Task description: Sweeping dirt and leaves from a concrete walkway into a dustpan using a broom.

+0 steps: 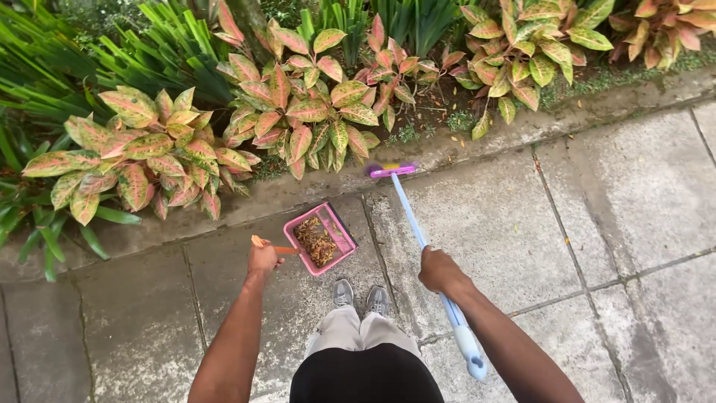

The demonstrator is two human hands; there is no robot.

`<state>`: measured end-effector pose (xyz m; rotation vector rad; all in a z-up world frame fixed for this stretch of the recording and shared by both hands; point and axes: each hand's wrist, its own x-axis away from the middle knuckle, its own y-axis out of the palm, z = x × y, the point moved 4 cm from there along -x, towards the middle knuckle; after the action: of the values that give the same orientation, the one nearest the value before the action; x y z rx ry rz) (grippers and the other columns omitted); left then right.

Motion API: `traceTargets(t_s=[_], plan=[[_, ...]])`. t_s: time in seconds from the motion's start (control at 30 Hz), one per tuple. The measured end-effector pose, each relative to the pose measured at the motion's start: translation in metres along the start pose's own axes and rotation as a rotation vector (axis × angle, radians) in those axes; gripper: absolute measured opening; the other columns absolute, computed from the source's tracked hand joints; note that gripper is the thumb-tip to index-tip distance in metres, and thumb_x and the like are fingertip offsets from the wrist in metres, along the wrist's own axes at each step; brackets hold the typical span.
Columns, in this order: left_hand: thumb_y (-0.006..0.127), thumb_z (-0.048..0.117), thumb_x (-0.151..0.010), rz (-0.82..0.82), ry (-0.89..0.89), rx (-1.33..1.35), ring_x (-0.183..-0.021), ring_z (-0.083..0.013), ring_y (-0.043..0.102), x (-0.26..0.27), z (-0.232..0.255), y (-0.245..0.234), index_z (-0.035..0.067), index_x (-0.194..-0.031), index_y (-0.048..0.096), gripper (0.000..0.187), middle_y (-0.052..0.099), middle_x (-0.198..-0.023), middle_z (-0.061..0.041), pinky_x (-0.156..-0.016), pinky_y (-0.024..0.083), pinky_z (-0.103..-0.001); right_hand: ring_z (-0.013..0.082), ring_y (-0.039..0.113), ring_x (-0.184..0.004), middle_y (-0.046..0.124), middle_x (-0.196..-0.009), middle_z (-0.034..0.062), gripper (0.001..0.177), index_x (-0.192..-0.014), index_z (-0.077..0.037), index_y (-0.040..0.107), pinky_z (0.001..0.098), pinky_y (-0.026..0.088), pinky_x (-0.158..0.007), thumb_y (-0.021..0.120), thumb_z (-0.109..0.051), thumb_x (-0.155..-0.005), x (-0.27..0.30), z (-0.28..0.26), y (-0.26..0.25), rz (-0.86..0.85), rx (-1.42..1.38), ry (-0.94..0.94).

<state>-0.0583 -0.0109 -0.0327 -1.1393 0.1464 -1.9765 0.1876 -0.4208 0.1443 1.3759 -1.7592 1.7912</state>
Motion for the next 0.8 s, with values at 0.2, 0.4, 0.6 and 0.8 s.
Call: traceTargets(t_s=[0.2,0.4,0.6,0.8], plan=[[0.042,0.026,-0.105,-0.046,0.029,0.022,-0.052,-0.0214,0.067,-0.009,0.011,-0.001,0.002,-0.108,0.054,0.026,0.068,-0.071,-0.014,-0.042,0.052,-0.034,0.0325,0.075,-0.073,0.073,-0.084,0.0211,0.037,-0.131,0.001,0.058,0.0472,0.060,-0.072,0.047,-0.015,-0.099,0.081,-0.017,-0.040,-0.169,-0.109,-0.036],[0.046,0.017,-0.101,-0.200,0.039,0.021,-0.054,-0.0227,0.069,-0.041,0.019,-0.017,-0.001,-0.106,0.054,0.021,0.067,-0.076,-0.017,-0.043,0.053,-0.037,0.0239,0.065,-0.060,0.069,-0.078,0.0180,0.035,-0.127,-0.008,0.061,0.0457,0.056,-0.067,0.050,-0.030,-0.101,0.132,-0.010,-0.019,-0.196,-0.305,0.112],[0.044,0.017,-0.102,-0.283,0.107,0.046,-0.055,-0.0199,0.067,-0.059,0.046,-0.048,-0.003,-0.104,0.058,0.024,0.070,-0.079,-0.017,-0.045,0.053,-0.034,0.0293,0.075,-0.065,0.075,-0.086,0.0182,0.039,-0.126,-0.002,0.062,0.0455,0.062,-0.068,0.052,-0.029,-0.100,0.101,0.014,0.050,-0.058,-0.431,0.285],[0.056,0.006,-0.091,-0.431,0.209,0.046,-0.054,-0.0202,0.068,-0.078,0.016,-0.007,0.000,-0.092,0.053,0.008,0.068,-0.071,-0.013,-0.043,0.057,-0.034,0.0347,0.075,-0.077,0.073,-0.095,0.0274,0.042,-0.123,0.005,0.062,0.0462,0.059,-0.075,0.049,-0.025,-0.098,0.029,-0.018,0.118,0.106,-0.461,0.380]])
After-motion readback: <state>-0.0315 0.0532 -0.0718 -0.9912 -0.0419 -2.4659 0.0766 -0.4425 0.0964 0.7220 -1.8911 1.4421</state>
